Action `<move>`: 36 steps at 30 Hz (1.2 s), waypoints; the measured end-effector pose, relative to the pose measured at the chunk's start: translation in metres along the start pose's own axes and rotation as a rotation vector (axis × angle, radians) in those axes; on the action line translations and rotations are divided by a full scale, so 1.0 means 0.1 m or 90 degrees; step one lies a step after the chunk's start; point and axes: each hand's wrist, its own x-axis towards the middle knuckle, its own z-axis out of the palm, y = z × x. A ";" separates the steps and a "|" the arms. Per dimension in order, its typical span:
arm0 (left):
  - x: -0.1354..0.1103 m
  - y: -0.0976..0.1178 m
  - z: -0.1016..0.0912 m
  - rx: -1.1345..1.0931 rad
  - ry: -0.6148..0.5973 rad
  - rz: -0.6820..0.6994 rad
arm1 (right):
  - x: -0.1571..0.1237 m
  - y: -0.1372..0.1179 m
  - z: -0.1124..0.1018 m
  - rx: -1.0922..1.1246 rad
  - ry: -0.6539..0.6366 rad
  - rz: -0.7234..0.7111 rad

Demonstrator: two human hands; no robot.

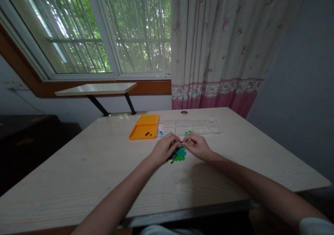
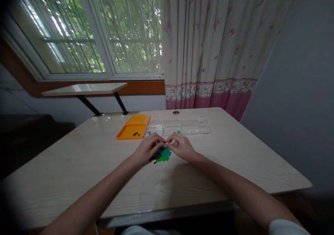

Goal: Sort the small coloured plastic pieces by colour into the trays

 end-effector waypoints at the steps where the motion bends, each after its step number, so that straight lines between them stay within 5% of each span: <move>1: 0.00 0.00 0.01 -0.004 0.005 -0.003 | 0.00 0.00 0.00 0.000 0.000 0.001; 7: 0.01 0.00 -0.01 -0.020 0.071 -0.007 | 0.02 0.03 -0.02 -0.038 -0.017 0.002; 19: -0.03 -0.01 -0.24 0.124 0.339 0.024 | -0.02 0.25 -0.07 -0.194 -0.237 -0.112; 30: -0.01 -0.03 -0.23 0.153 0.419 0.134 | -0.01 0.26 -0.07 -0.189 -0.267 -0.100; 36: 0.00 -0.07 -0.26 0.168 0.386 0.099 | 0.00 0.24 -0.08 -0.176 -0.265 -0.098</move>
